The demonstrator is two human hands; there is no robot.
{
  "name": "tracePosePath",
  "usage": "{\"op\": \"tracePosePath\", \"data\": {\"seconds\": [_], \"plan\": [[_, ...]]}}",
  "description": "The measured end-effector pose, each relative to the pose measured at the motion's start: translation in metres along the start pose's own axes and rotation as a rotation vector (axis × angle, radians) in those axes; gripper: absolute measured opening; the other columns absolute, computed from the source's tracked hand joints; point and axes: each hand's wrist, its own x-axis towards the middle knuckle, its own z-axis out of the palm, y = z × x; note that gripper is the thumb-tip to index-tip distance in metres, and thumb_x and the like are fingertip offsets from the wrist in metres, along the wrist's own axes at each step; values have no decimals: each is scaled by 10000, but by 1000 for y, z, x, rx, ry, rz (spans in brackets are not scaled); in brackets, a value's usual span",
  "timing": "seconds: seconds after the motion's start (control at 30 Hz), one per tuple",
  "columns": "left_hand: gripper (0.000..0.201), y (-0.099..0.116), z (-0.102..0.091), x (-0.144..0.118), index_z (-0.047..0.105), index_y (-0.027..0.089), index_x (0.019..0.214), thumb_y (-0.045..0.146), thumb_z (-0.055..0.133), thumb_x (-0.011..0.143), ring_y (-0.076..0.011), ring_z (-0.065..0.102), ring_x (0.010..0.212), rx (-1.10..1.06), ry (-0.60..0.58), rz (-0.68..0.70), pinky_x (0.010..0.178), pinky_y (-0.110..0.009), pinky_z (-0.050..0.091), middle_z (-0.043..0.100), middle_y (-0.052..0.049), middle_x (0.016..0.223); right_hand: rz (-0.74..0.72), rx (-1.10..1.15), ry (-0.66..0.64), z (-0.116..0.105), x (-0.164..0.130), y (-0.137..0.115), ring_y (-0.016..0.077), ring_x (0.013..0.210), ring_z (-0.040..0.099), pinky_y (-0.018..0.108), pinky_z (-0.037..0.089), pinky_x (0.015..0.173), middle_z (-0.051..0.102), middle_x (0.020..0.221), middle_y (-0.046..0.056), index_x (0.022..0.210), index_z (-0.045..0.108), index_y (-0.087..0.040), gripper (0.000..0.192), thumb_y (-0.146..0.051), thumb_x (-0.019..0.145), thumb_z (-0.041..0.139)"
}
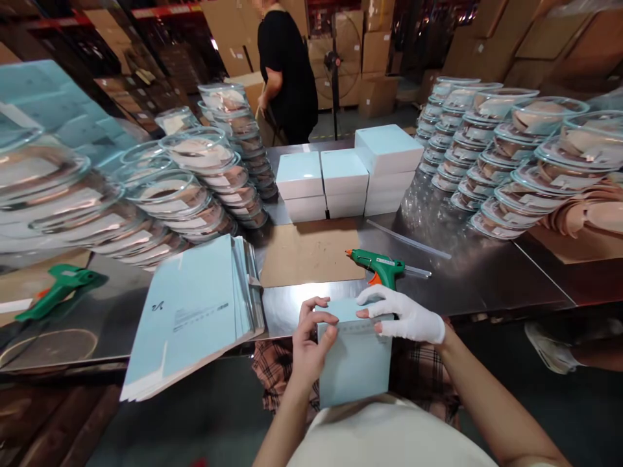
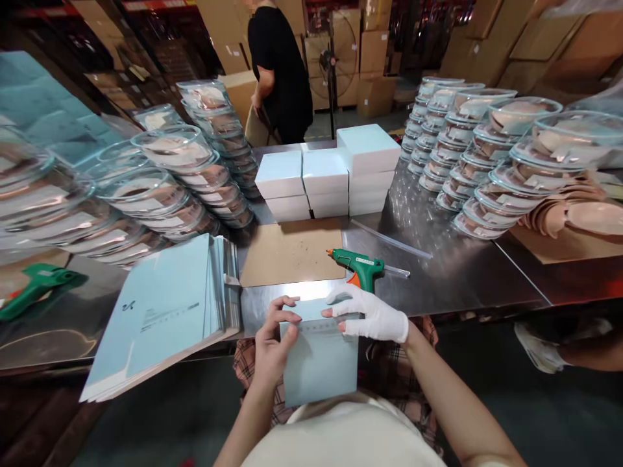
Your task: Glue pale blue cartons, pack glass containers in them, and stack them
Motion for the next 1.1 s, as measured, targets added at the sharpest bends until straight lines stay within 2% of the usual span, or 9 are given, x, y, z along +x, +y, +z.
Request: {"op": "tracePosePath", "data": {"seconds": [0.23,0.33,0.53,0.7,0.77,0.83,0.9,0.97,1.1], "plan": [[247,0,0,5,773,251,915,477,691,968,-252,661,1119,-58,22,-11,1034,-405,494,681,-72,1071,-35,22,528,38,-4,1,255,1210,650,480,512,1069,650,1306,101,1086,683,-270,176,-409,981,710],[247,0,-2,8,778,252,909,475,688,970,-258,679,1117,-66,15,-6,1026,-409,507,713,-71,1048,-63,-25,630,51,0,0,248,1162,677,479,539,1036,651,1277,88,1043,686,-277,80,-331,987,701],[307,3,-5,8,780,234,850,524,716,927,-292,688,1134,-64,56,-42,1010,-421,521,729,-82,994,-86,-93,584,44,7,2,229,1114,705,445,594,981,612,1336,85,1067,696,-296,85,-353,1011,668],[452,-1,-10,18,733,216,899,645,814,780,-219,673,942,-128,516,-306,845,-314,540,716,-42,962,-112,-451,589,57,-6,-8,391,1472,475,616,448,1178,327,1668,173,1570,435,-300,888,-859,884,510],[530,1,-10,27,698,228,990,685,816,750,-165,637,793,-244,659,-425,723,-265,530,687,-4,917,-269,-788,483,71,-13,-9,364,1531,384,660,196,1300,444,1625,78,1481,541,-354,766,-781,857,665],[602,5,-8,35,667,241,1107,691,825,739,-148,638,752,-367,642,-489,694,-257,541,675,1,932,-449,-1070,398,78,-17,-5,276,1517,390,651,23,1320,619,1447,-53,1257,656,-420,425,-522,870,799],[717,9,-5,38,594,292,1328,684,810,768,-181,700,878,-450,532,-495,749,-277,573,692,-44,1087,-557,-1155,403,70,-13,0,213,1447,462,641,39,1319,688,1297,-85,1143,654,-384,268,-322,909,770],[840,10,-4,34,398,394,1542,699,738,837,-248,666,1227,-459,460,-415,861,-314,590,611,-112,1408,-592,-1103,392,46,2,2,229,1354,553,625,123,1317,701,1257,-14,1185,615,-322,263,-366,947,717],[857,0,-5,15,185,457,1634,690,618,932,-264,277,1607,-279,455,-197,1116,-432,501,297,-106,1723,-395,-1152,422,-29,78,-7,337,1347,555,632,201,1290,632,1400,121,1450,478,-300,629,-460,907,752]]}}
